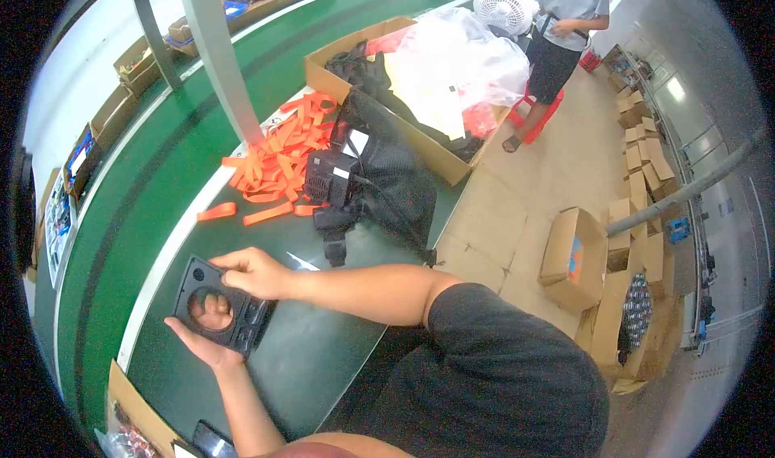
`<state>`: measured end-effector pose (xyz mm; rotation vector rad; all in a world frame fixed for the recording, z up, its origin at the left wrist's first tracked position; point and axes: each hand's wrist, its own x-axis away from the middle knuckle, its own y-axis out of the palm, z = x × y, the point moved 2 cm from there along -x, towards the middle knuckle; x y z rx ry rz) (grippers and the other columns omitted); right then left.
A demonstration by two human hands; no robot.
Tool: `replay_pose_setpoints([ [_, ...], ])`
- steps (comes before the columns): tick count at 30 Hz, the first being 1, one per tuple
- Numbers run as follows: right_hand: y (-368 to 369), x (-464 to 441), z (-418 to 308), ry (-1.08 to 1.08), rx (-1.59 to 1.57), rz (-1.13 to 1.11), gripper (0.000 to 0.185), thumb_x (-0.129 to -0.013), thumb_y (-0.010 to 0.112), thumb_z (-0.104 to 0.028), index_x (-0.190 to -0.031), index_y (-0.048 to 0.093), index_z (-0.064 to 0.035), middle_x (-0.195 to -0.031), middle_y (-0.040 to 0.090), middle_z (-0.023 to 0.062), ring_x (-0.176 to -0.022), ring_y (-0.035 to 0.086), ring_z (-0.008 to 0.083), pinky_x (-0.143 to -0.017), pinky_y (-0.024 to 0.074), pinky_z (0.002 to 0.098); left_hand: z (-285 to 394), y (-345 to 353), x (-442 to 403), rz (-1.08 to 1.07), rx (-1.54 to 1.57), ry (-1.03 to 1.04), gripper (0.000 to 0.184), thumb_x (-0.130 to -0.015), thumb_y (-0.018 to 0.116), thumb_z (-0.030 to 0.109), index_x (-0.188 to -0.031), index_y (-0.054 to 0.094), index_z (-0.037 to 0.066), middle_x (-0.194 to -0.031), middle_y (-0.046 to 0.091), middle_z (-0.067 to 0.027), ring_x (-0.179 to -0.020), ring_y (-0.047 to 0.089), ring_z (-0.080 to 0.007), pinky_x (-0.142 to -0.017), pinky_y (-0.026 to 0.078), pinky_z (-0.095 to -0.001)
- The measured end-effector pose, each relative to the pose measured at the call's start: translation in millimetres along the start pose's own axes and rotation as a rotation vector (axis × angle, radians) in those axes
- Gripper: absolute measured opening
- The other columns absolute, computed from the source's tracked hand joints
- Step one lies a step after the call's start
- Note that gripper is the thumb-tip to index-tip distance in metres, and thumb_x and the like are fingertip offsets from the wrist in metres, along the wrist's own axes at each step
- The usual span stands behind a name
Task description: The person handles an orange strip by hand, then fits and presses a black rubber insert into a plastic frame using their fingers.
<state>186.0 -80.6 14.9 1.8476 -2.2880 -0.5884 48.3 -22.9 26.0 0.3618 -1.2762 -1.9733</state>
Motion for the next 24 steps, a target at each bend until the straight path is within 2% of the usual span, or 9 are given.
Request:
replay_pose_setpoints([
  [2, 1.5, -1.6, -0.5, -0.153, 0.094, 0.083, 0.038, -0.083, 0.046, 0.001, -0.121, 0.054, 0.0049, -0.099, 0.064, 0.0054, -0.082, 0.060, 0.0084, -0.075, 0.0493, 0.0252, 0.5, 1.0, 0.1, 0.007, 0.004, 0.000, 0.064, -0.084, 0.042, 0.067, -0.102, 0.057, 0.008, -0.072, 0.046, -0.0031, -0.071, 0.043, -0.0185, -0.069, 0.039, -0.0292],
  [6, 1.9, -0.2, -4.5, -0.144, 0.099, 0.064, 0.038, -0.084, 0.046, 0.001, -0.121, 0.054, 0.0047, -0.099, 0.064, 0.0055, -0.082, 0.060, 0.0084, -0.075, 0.0491, 0.0252, 0.1, 1.7, 0.7, -0.012, 0.000, 0.012, 0.065, -0.084, 0.043, 0.067, -0.104, 0.055, 0.006, -0.076, 0.047, -0.0039, -0.071, 0.043, -0.0179, -0.068, 0.038, -0.0288],
  [12, 1.4, 0.3, -3.3, -0.063, -0.021, 0.027, 0.039, -0.084, 0.045, 0.001, -0.123, 0.052, 0.0044, -0.100, 0.064, 0.0059, -0.086, 0.058, 0.0085, -0.077, 0.0487, 0.0255, -0.6, -0.6, 0.5, -0.037, -0.002, -0.019, 0.068, -0.083, 0.040, 0.069, -0.106, 0.055, 0.007, -0.072, 0.047, -0.0047, -0.073, 0.045, -0.0202, -0.070, 0.039, -0.0308],
  [14, -0.5, 0.0, -4.3, -0.035, 0.057, 0.013, 0.039, -0.085, 0.047, 0.000, -0.124, 0.052, 0.0053, -0.114, 0.060, 0.0075, -0.099, 0.054, 0.0079, -0.088, 0.0436, 0.0258, 0.4, -1.6, 0.3, -0.020, -0.003, -0.022, 0.068, -0.083, 0.040, 0.069, -0.106, 0.055, 0.007, -0.073, 0.047, -0.0049, -0.073, 0.045, -0.0204, -0.070, 0.039, -0.0309],
  [18, -1.9, 0.8, -3.2, -0.029, 0.052, 0.037, 0.038, -0.085, 0.050, -0.002, -0.122, 0.053, 0.0058, -0.115, 0.061, 0.0094, -0.103, 0.054, 0.0107, -0.091, 0.0431, 0.0271, -1.1, -7.5, -4.0, -0.080, -0.006, -0.026, 0.069, -0.083, 0.040, 0.070, -0.105, 0.055, 0.006, -0.075, 0.049, -0.0053, -0.074, 0.047, -0.0209, -0.070, 0.040, -0.0314],
  [20, -5.3, 1.7, 1.3, -0.015, 0.234, 0.130, 0.037, -0.084, 0.057, -0.005, -0.119, 0.055, 0.0060, -0.116, 0.060, 0.0119, -0.107, 0.054, 0.0133, -0.092, 0.0432, 0.0287, 2.7, -4.1, 0.8, 0.120, -0.004, -0.043, 0.075, -0.080, 0.043, 0.071, -0.110, 0.051, 0.003, -0.082, 0.054, -0.0072, -0.075, 0.051, -0.0212, -0.066, 0.044, -0.0327],
  [22, -9.8, 5.7, 4.3, -0.033, 0.325, 0.171, 0.035, -0.078, 0.063, -0.006, -0.111, 0.060, 0.0045, -0.100, 0.064, 0.0089, -0.090, 0.058, 0.0129, -0.081, 0.0470, 0.0276, 3.6, 9.1, 4.2, 0.217, -0.158, 0.008, 0.084, -0.078, 0.048, 0.071, -0.117, 0.042, -0.003, -0.081, 0.057, -0.0094, -0.070, 0.055, -0.0207, -0.067, 0.049, -0.0348],
  [23, -1.2, 5.3, -8.2, 0.149, 0.377, 0.236, 0.036, -0.076, 0.064, -0.009, -0.109, 0.061, 0.0044, -0.096, 0.063, 0.0082, -0.082, 0.058, 0.0137, -0.077, 0.0467, 0.0265, 6.9, -1.7, 4.6, 0.279, -0.242, -0.029, 0.083, -0.078, 0.048, 0.071, -0.115, 0.043, -0.003, -0.079, 0.058, -0.0100, -0.071, 0.059, -0.0223, -0.070, 0.051, -0.0363],
  [24, 0.3, 5.3, -12.5, 0.102, 0.456, 0.225, 0.037, -0.077, 0.061, -0.013, -0.109, 0.061, 0.0060, -0.100, 0.063, 0.0086, -0.082, 0.058, 0.0133, -0.077, 0.0465, 0.0260, 6.4, -15.7, 2.7, 0.136, -0.164, -0.084, 0.081, -0.079, 0.048, 0.071, -0.111, 0.045, -0.003, -0.081, 0.059, -0.0118, -0.074, 0.061, -0.0236, -0.072, 0.052, -0.0377],
])
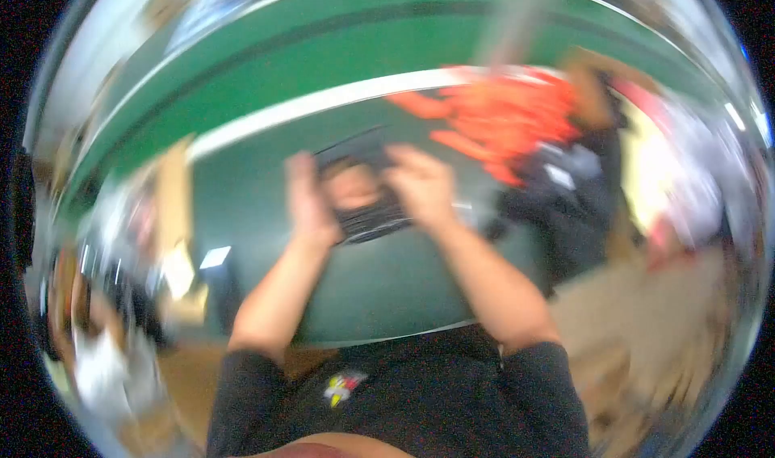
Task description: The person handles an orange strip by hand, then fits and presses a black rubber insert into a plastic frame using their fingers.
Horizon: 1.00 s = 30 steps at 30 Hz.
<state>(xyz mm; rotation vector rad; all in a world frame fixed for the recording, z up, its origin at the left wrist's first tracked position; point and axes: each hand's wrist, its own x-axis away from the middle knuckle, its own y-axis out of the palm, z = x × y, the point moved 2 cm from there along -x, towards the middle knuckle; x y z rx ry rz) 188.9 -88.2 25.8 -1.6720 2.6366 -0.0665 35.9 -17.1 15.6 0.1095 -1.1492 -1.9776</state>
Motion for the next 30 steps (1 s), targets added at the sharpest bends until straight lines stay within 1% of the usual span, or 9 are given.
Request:
replay_pose_setpoints([
  [1, -0.2, -2.4, 2.2, 0.007, 0.011, -0.024, 0.039, -0.079, 0.059, -0.012, -0.113, 0.058, 0.0074, -0.100, 0.064, 0.0108, -0.086, 0.059, 0.0136, -0.077, 0.0477, 0.0285, -5.5, -10.3, -3.6, 0.035, 0.092, -0.050, 0.080, -0.081, 0.036, 0.074, -0.103, 0.052, -0.001, -0.083, 0.062, -0.0153, -0.077, 0.062, -0.0269, -0.072, 0.051, -0.0374],
  [2, 5.8, -2.0, -2.6, 0.092, -0.167, -0.042, 0.042, -0.080, 0.057, -0.012, -0.116, 0.055, 0.0090, -0.101, 0.063, 0.0121, -0.087, 0.059, 0.0141, -0.078, 0.0477, 0.0287, -6.4, -15.5, -8.7, -0.137, 0.182, -0.053, 0.083, -0.079, 0.034, 0.077, -0.103, 0.050, -0.001, -0.080, 0.061, -0.0151, -0.080, 0.063, -0.0278, -0.074, 0.051, -0.0380],
  [4, 3.6, -10.7, 20.3, 0.019, -0.294, 0.023, 0.044, -0.082, 0.052, -0.008, -0.122, 0.050, 0.0105, -0.101, 0.063, 0.0118, -0.081, 0.061, 0.0174, -0.076, 0.0487, 0.0278, -5.7, -7.4, -11.9, -0.142, 0.228, -0.048, 0.086, -0.078, 0.033, 0.078, -0.108, 0.048, 0.000, -0.078, 0.059, -0.0146, -0.079, 0.062, -0.0279, -0.076, 0.050, -0.0379],
  [7, 1.0, -11.8, 12.6, 0.031, -0.363, -0.080, 0.041, -0.085, 0.045, -0.005, -0.124, 0.049, 0.0073, -0.095, 0.063, 0.0109, -0.077, 0.060, 0.0151, -0.070, 0.0494, 0.0264, -7.7, -5.0, -16.2, -0.212, 0.316, -0.070, 0.083, -0.081, 0.031, 0.075, -0.115, 0.048, 0.001, -0.073, 0.058, -0.0118, -0.081, 0.061, -0.0275, -0.077, 0.050, -0.0368],
  [10, 5.9, -4.6, 10.0, 0.027, -0.361, -0.079, 0.041, -0.086, 0.045, -0.007, -0.124, 0.049, 0.0073, -0.092, 0.063, 0.0110, -0.078, 0.059, 0.0154, -0.071, 0.0490, 0.0262, -6.4, -10.7, -12.1, -0.255, 0.320, -0.075, 0.081, -0.082, 0.030, 0.074, -0.115, 0.048, 0.001, -0.072, 0.058, -0.0110, -0.081, 0.061, -0.0269, -0.077, 0.050, -0.0347],
  [14, 4.2, -7.7, 15.4, 0.036, -0.367, -0.111, 0.041, -0.086, 0.045, -0.008, -0.125, 0.048, 0.0074, -0.092, 0.063, 0.0109, -0.078, 0.059, 0.0151, -0.072, 0.0485, 0.0263, -5.7, -9.5, -10.1, -0.236, 0.267, -0.100, 0.078, -0.081, 0.036, 0.075, -0.110, 0.050, 0.004, -0.073, 0.059, -0.0084, -0.071, 0.060, -0.0186, -0.069, 0.051, -0.0306],
  [19, 9.5, -6.3, 9.3, 0.047, -0.340, -0.061, 0.040, -0.088, 0.044, -0.013, -0.123, 0.048, 0.0061, -0.085, 0.061, 0.0097, -0.073, 0.059, 0.0142, -0.068, 0.0492, 0.0243, -6.2, -10.9, -12.5, -0.232, 0.286, -0.077, 0.077, -0.081, 0.035, 0.075, -0.100, 0.054, 0.003, -0.071, 0.058, -0.0087, -0.072, 0.060, -0.0193, -0.071, 0.051, -0.0316],
  [22, 8.8, -7.2, 11.4, 0.028, -0.350, -0.133, 0.039, -0.089, 0.044, -0.012, -0.124, 0.047, 0.0064, -0.088, 0.061, 0.0098, -0.074, 0.059, 0.0140, -0.069, 0.0493, 0.0244, -5.5, -10.0, -10.7, -0.235, 0.283, -0.081, 0.077, -0.081, 0.034, 0.075, -0.097, 0.056, 0.002, -0.071, 0.058, -0.0089, -0.073, 0.060, -0.0199, -0.071, 0.051, -0.0319],
  [30, 11.3, -4.4, 7.9, 0.029, -0.367, -0.095, 0.038, -0.091, 0.042, -0.011, -0.124, 0.046, 0.0074, -0.093, 0.062, 0.0102, -0.076, 0.060, 0.0137, -0.071, 0.0492, 0.0247, -5.7, -10.2, -10.2, -0.238, 0.276, -0.078, 0.078, -0.081, 0.034, 0.075, -0.094, 0.056, 0.002, -0.072, 0.060, -0.0102, -0.073, 0.060, -0.0203, -0.072, 0.051, -0.0317],
])
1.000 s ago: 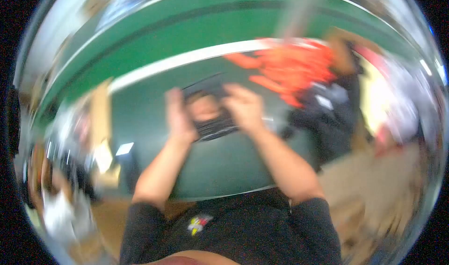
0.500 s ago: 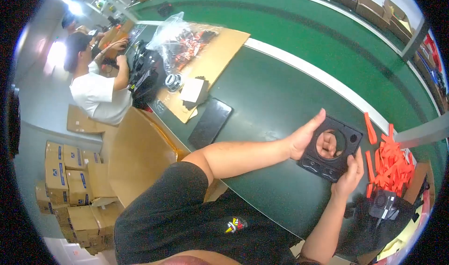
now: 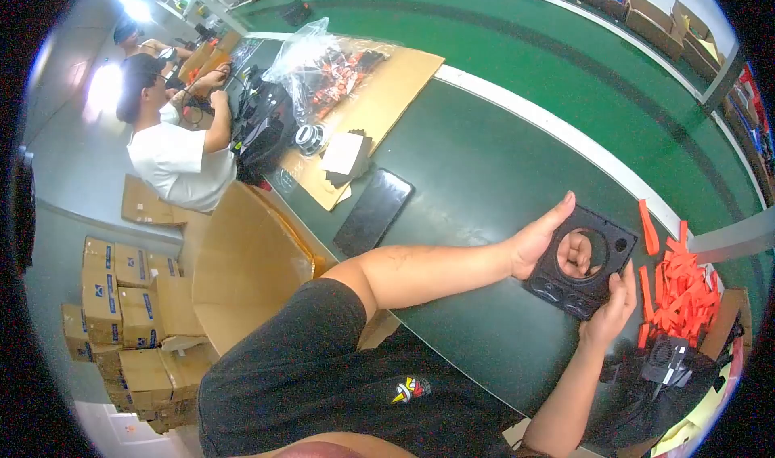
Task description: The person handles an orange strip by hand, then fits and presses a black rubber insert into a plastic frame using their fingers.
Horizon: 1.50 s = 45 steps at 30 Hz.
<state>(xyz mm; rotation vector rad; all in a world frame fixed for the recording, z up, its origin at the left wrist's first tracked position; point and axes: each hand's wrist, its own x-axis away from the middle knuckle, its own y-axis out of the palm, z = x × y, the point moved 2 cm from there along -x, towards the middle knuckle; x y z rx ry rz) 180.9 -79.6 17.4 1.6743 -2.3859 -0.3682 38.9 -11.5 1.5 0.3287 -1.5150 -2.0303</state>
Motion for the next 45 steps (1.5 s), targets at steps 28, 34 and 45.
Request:
replay_pose_setpoints([
  [28, -3.3, -1.3, 1.8, 0.012, 0.052, 0.157, 0.041, -0.087, 0.045, -0.010, -0.124, 0.048, 0.0070, -0.095, 0.062, 0.0115, -0.081, 0.059, 0.0172, -0.076, 0.0474, 0.0280, -0.4, -0.7, -0.1, 0.013, -0.006, -0.021, 0.084, -0.078, 0.032, 0.079, -0.071, 0.058, -0.001, -0.073, 0.061, -0.0130, -0.071, 0.061, -0.0217, -0.072, 0.051, -0.0308],
  [34, -7.9, -1.4, 1.9, 0.013, 0.080, 0.112, 0.046, -0.084, 0.052, -0.010, -0.125, 0.048, 0.0093, -0.115, 0.059, 0.0154, -0.096, 0.060, 0.0206, -0.088, 0.0445, 0.0306, -0.4, -2.1, 0.8, 0.073, -0.086, 0.037, 0.088, -0.077, 0.031, 0.079, -0.087, 0.059, -0.004, -0.070, 0.063, -0.0166, -0.070, 0.065, -0.0270, -0.072, 0.054, -0.0386],
  [45, -4.5, -1.4, 1.3, -0.009, -0.070, 0.036, 0.038, -0.084, 0.046, -0.002, -0.119, 0.054, 0.0066, -0.099, 0.064, 0.0106, -0.079, 0.062, 0.0136, -0.075, 0.0502, 0.0257, 1.9, 2.7, -2.7, -0.155, 0.003, 0.057, 0.081, -0.085, 0.032, 0.070, -0.120, 0.047, -0.001, -0.082, 0.056, -0.0136, -0.080, 0.056, -0.0263, -0.080, 0.049, -0.0407],
])
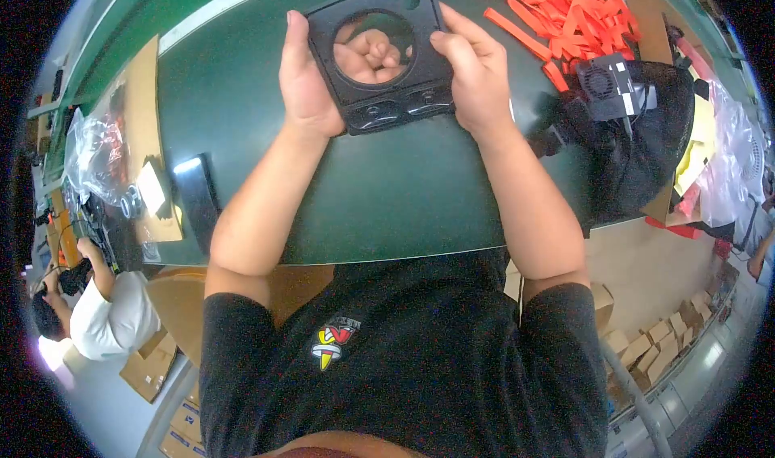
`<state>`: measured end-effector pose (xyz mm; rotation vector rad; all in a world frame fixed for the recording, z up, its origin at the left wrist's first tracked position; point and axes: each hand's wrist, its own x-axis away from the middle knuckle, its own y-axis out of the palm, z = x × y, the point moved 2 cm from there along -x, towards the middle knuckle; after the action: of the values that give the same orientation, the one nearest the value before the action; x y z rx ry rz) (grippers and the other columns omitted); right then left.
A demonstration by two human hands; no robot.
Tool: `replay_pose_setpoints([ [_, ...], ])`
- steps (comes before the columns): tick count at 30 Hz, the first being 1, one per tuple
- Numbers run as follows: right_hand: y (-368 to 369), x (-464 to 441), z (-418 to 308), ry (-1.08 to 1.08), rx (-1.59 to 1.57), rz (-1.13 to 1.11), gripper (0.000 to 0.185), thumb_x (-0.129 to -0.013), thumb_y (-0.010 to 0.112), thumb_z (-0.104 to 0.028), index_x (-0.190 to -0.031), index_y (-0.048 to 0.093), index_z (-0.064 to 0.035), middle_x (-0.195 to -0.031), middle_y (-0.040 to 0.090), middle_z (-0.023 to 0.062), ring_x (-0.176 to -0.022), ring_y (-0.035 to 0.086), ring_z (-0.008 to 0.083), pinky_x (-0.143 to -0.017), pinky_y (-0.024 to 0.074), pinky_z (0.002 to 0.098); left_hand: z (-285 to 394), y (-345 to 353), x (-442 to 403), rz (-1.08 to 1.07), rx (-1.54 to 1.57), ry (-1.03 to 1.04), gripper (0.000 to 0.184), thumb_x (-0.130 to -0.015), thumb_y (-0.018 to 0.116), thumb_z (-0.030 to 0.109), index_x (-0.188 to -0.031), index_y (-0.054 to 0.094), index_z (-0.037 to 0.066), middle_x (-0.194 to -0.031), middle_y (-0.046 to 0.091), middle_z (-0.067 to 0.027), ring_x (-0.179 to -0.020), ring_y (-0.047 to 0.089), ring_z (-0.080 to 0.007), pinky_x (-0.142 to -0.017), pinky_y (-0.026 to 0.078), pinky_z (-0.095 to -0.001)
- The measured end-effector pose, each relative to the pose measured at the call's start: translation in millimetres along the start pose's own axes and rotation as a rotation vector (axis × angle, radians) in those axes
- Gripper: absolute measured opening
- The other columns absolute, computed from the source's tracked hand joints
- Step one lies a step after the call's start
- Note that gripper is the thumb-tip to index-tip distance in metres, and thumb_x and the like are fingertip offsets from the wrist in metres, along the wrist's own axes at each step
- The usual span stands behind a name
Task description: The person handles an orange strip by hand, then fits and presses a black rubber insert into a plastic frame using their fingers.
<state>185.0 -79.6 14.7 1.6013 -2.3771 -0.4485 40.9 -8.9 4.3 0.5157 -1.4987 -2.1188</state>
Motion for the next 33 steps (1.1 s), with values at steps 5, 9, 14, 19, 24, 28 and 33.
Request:
replay_pose_setpoints([
  [5, 0.6, -1.4, 1.2, -0.022, 0.003, 0.030, 0.038, -0.083, 0.046, -0.001, -0.119, 0.054, 0.0076, -0.102, 0.064, 0.0108, -0.086, 0.061, 0.0136, -0.079, 0.0489, 0.0260, 0.4, 0.6, 0.2, 0.088, -0.066, 0.009, 0.066, -0.084, 0.039, 0.064, -0.111, 0.051, 0.005, -0.092, 0.055, -0.0161, -0.086, 0.052, -0.0280, -0.077, 0.043, -0.0370],
  [9, -1.5, -2.3, 4.1, -0.022, -0.025, 0.009, 0.038, -0.083, 0.046, -0.002, -0.119, 0.054, 0.0080, -0.102, 0.064, 0.0110, -0.085, 0.061, 0.0138, -0.079, 0.0492, 0.0266, 0.3, 0.4, 0.7, 0.066, -0.058, 0.007, 0.059, -0.085, 0.039, 0.057, -0.111, 0.050, 0.005, -0.093, 0.054, -0.0158, -0.086, 0.051, -0.0278, -0.078, 0.043, -0.0366],
  [14, -1.5, -2.9, 4.3, -0.032, 0.025, -0.011, 0.040, -0.084, 0.044, -0.005, -0.122, 0.051, 0.0075, -0.097, 0.064, 0.0116, -0.081, 0.062, 0.0142, -0.075, 0.0509, 0.0264, 2.1, 2.5, 0.8, 0.069, -0.098, 0.009, 0.060, -0.085, 0.038, 0.057, -0.110, 0.049, 0.004, -0.094, 0.054, -0.0166, -0.087, 0.050, -0.0282, -0.080, 0.043, -0.0373],
  [19, 0.5, -1.5, 0.1, -0.028, 0.110, -0.048, 0.043, -0.085, 0.041, -0.008, -0.125, 0.048, 0.0073, -0.091, 0.064, 0.0112, -0.078, 0.062, 0.0138, -0.073, 0.0516, 0.0260, 2.0, -4.9, -0.7, 0.021, -0.043, 0.003, 0.061, -0.087, 0.034, 0.054, -0.114, 0.048, 0.001, -0.092, 0.055, -0.0159, -0.087, 0.053, -0.0279, -0.084, 0.045, -0.0413],
  [24, 5.8, -0.6, -2.1, -0.035, 0.101, -0.016, 0.043, -0.085, 0.040, -0.007, -0.124, 0.048, 0.0075, -0.093, 0.065, 0.0124, -0.080, 0.063, 0.0149, -0.074, 0.0517, 0.0266, 1.0, -1.4, 0.5, 0.049, -0.007, -0.008, 0.059, -0.085, 0.039, 0.055, -0.111, 0.047, 0.003, -0.094, 0.054, -0.0180, -0.095, 0.051, -0.0325, -0.090, 0.040, -0.0442],
  [28, 19.3, 0.3, -14.6, 0.004, -0.026, -0.077, 0.028, -0.084, 0.046, 0.000, -0.109, 0.057, 0.0072, -0.104, 0.059, 0.0093, -0.088, 0.058, 0.0125, -0.079, 0.0464, 0.0226, 1.3, -2.0, 0.4, 0.038, -0.008, -0.021, 0.060, -0.085, 0.039, 0.054, -0.114, 0.048, 0.003, -0.093, 0.055, -0.0180, -0.096, 0.053, -0.0329, -0.090, 0.041, -0.0448],
  [33, 22.0, 1.7, -17.1, 0.000, 0.074, -0.055, 0.039, -0.082, 0.039, -0.003, -0.117, 0.051, 0.0098, -0.102, 0.062, 0.0113, -0.085, 0.060, 0.0144, -0.077, 0.0486, 0.0239, 5.4, 12.4, 3.7, -0.067, 0.099, -0.103, 0.057, -0.084, 0.047, 0.049, -0.100, 0.053, -0.006, -0.092, 0.061, -0.0175, -0.090, 0.059, -0.0273, -0.086, 0.046, -0.0365],
])
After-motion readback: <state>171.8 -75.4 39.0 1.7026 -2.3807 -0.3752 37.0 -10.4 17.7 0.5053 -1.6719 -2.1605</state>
